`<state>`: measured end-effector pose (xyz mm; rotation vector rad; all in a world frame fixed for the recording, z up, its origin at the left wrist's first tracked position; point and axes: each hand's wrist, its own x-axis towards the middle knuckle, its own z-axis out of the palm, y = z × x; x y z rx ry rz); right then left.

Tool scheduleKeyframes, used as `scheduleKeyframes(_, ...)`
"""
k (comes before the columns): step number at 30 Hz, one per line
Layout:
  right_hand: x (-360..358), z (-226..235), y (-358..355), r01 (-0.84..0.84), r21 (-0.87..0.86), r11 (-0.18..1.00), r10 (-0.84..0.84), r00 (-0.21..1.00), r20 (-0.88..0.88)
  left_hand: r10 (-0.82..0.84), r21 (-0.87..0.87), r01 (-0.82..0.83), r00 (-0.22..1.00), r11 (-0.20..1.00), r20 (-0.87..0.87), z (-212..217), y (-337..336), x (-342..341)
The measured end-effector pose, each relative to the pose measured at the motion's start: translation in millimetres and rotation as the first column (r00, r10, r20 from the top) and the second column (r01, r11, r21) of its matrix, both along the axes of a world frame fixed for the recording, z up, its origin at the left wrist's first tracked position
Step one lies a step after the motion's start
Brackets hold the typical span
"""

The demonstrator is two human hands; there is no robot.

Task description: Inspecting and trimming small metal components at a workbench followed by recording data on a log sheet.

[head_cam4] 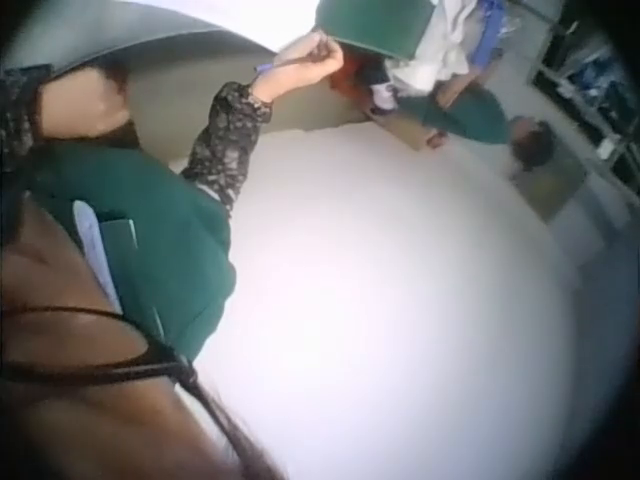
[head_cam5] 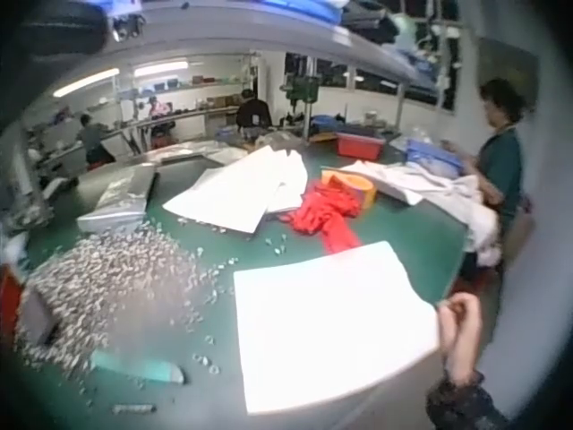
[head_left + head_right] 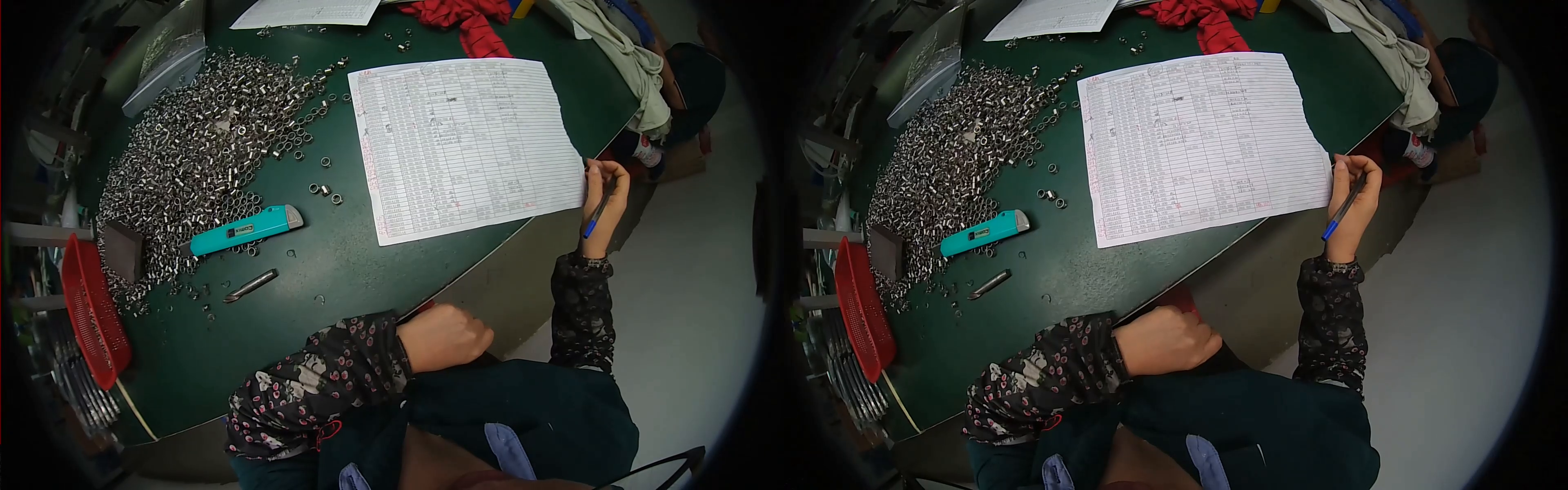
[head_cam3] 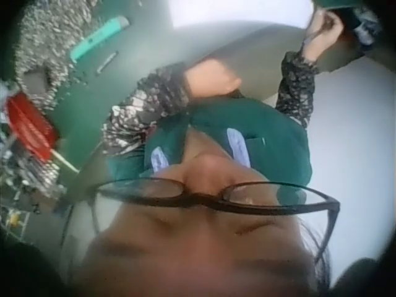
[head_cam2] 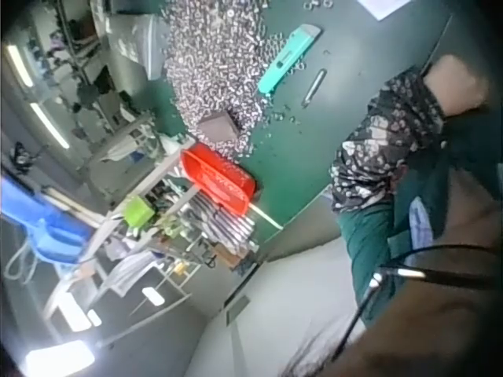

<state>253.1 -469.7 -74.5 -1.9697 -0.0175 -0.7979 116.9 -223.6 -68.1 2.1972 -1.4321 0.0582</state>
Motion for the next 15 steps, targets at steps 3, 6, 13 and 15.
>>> scheduleKeyframes(3,6,6,-2,0.045,-0.045,0.998,-0.043,0.998,0.055,-0.005,0.006,0.005,1.000,1.000,-0.006,0,1,-1)
scheduleKeyframes(6,21,11,-7,0.069,-0.062,0.996,-0.063,0.994,0.088,-0.011,0.018,0.011,1.000,1.000,-0.003,-1,1,0)
scheduleKeyframes(13,72,17,-17,-0.028,0.043,0.999,0.030,0.999,-0.045,-0.002,0.001,0.002,1.000,1.000,-0.014,-2,-2,0)
scheduleKeyframes(15,85,14,-21,-0.077,0.107,0.991,0.091,0.987,-0.135,-0.005,0.010,0.005,1.000,1.000,-0.010,-2,-2,0)
